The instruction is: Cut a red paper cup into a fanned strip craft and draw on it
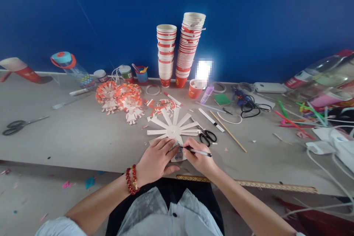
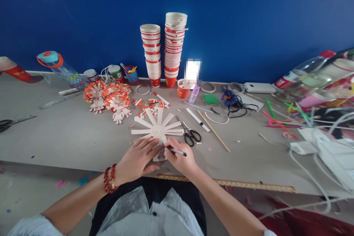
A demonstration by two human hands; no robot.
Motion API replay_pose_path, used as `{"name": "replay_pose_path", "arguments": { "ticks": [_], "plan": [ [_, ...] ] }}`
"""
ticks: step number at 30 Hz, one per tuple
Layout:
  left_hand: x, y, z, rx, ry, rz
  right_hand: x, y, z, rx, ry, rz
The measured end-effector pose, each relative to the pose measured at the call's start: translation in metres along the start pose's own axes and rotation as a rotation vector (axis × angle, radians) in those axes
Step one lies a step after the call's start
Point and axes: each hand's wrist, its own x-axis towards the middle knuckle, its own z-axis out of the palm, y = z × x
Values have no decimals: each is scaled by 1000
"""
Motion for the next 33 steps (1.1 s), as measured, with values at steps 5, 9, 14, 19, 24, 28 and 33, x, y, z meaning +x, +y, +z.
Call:
{"name": "replay_pose_path", "arguments": {
  "ticks": [5, 9, 14, 19, 24, 28, 33],
  "plan": [
    [0, 1, 0, 2, -11, -7, -1, 0, -1, 16, 1, -16],
    [0, 1, 1, 12, -18, -9, -3, 0, -1, 21, 10, -22],
    [0, 1, 2, 33, -26, -10, -3, 1, -1, 37, 16, -5],
    [-1, 2, 2, 43, -33, -7, -5, 0, -2, 49, 20, 0],
    [-1, 1, 3, 44, -14, -3, -5, -2, -3, 53, 30, 0],
    [-1, 1, 3, 44, -11, -3, -4, -2, -3, 64, 30, -5],
    [-1, 1, 3, 47, -6, -4, -5, -4, -4, 70, 35, -11]
  ]
}}
